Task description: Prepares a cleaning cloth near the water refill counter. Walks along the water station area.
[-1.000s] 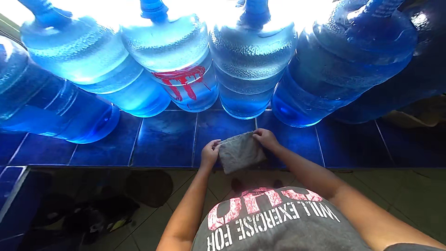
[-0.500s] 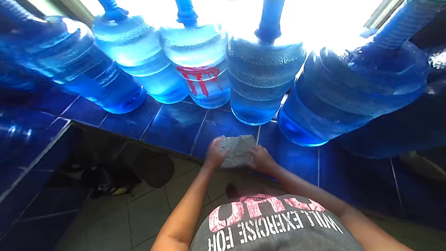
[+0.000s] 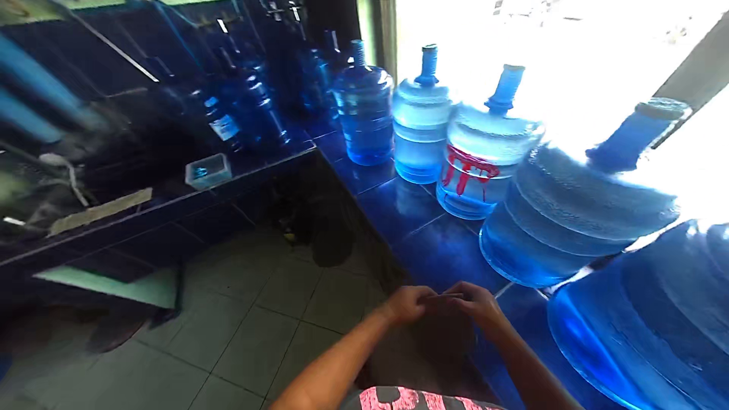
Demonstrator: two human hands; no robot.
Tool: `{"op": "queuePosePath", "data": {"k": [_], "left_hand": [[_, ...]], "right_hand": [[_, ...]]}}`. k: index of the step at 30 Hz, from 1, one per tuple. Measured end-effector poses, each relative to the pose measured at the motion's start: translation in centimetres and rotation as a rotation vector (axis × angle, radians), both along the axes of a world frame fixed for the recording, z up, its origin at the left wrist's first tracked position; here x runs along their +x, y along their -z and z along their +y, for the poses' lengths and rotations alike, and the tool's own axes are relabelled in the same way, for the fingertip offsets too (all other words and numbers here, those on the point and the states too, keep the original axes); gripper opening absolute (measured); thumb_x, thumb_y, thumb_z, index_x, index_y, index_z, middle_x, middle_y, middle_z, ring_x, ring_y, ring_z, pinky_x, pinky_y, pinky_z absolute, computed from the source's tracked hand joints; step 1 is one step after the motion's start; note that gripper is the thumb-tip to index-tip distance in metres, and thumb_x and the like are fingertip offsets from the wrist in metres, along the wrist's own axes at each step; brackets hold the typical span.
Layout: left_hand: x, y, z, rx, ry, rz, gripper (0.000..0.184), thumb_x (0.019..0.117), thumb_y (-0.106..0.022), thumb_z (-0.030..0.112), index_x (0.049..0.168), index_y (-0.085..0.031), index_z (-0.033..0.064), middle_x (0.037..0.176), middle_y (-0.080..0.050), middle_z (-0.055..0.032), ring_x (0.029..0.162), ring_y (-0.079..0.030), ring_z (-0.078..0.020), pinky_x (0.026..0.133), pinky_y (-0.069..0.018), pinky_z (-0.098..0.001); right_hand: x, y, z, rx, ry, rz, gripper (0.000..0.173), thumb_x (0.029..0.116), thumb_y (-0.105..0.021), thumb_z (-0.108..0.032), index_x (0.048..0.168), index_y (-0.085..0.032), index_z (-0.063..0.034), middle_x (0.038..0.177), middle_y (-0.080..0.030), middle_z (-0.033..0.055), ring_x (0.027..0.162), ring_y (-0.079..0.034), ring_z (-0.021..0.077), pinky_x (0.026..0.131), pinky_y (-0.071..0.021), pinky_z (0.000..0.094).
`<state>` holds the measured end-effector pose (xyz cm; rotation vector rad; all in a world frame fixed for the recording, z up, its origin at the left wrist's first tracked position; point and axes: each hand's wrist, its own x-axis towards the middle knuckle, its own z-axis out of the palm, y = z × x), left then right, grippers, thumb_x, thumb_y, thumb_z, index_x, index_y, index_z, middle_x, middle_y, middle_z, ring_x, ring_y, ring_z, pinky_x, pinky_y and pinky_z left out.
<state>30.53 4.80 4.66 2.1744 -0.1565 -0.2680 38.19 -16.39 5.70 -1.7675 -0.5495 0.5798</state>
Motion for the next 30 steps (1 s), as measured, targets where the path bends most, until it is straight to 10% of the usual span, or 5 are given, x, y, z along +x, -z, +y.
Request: {"op": "queuePosePath", "data": {"k": [4, 8, 17, 23, 30], "left_hand": [[-8.9, -0.5, 7.0, -0.034, -0.138, 0.154, 0.022, 0.095, -0.065, 0.003, 0.114, -0.07, -0.007, 0.11, -0.071, -0.0232, 0.107, -0.068, -0.0324, 0.1, -0.05, -0.051], [-18.8, -0.2, 13.2, -0.475, -0.465, -0.03, 0.011, 0.0932, -0.065, 0.008, 0.097, -0.073, 0.0004, 0.087, -0.072, 0.003, 0.081, -0.065, 0.0004, 0.08, -0.056, -0.024], [-28.9, -4.0, 29.5, -0.883, -1.402, -0.242, 0.038, 0.1119, -0.038, 0.02, 0.139, -0.053, -0.0023, 0.128, -0.065, -0.0146, 0.111, -0.066, -0.0177, 0.095, -0.0545, -0.0368], [-34.4, -5.0, 38.3, -0.616, -1.579, -0.458, 0.043, 0.1062, -0.049, 0.013, 0.145, -0.043, -0.0045, 0.128, -0.061, -0.0165, 0.109, -0.063, -0.0131, 0.095, -0.0538, -0.0307], [-39.5, -3.9, 49.2, -0.394, -1.401, -0.27, 0.033, 0.1055, -0.045, 0.012, 0.129, -0.064, -0.0011, 0.127, -0.068, -0.0104, 0.115, -0.064, -0.0117, 0.102, -0.0515, -0.0329]], "right_hand": [[-3.5, -4.4, 6.0, 0.194, -0.163, 0.135, 0.006, 0.0856, -0.07, -0.007, 0.092, -0.071, -0.0069, 0.089, -0.074, 0.0002, 0.076, -0.068, 0.007, 0.069, -0.0571, 0.0259], [-4.5, -6.2, 12.9, 0.269, -0.369, 0.275, 0.007, 0.0849, -0.07, -0.006, 0.088, -0.073, -0.0118, 0.089, -0.075, -0.0012, 0.076, -0.069, 0.0059, 0.067, -0.0581, 0.0246], [-18.0, -4.4, 43.3, 0.174, -0.357, -0.053, 0.017, 0.0945, -0.068, -0.011, 0.108, -0.072, -0.0008, 0.107, -0.071, 0.0114, 0.096, -0.068, 0.0175, 0.088, -0.057, 0.0374], [-28.0, -3.8, 56.4, 0.387, -0.959, -0.339, 0.029, 0.0962, -0.065, -0.003, 0.124, -0.069, 0.0054, 0.125, -0.067, 0.0247, 0.12, -0.063, 0.0318, 0.108, -0.049, 0.0426], [-25.0, -0.2, 68.9, 0.27, -1.043, -0.121, 0.043, 0.0867, -0.079, -0.01, 0.122, -0.062, 0.0061, 0.115, -0.066, 0.02, 0.102, -0.064, 0.0231, 0.089, -0.0542, 0.0398]]}}
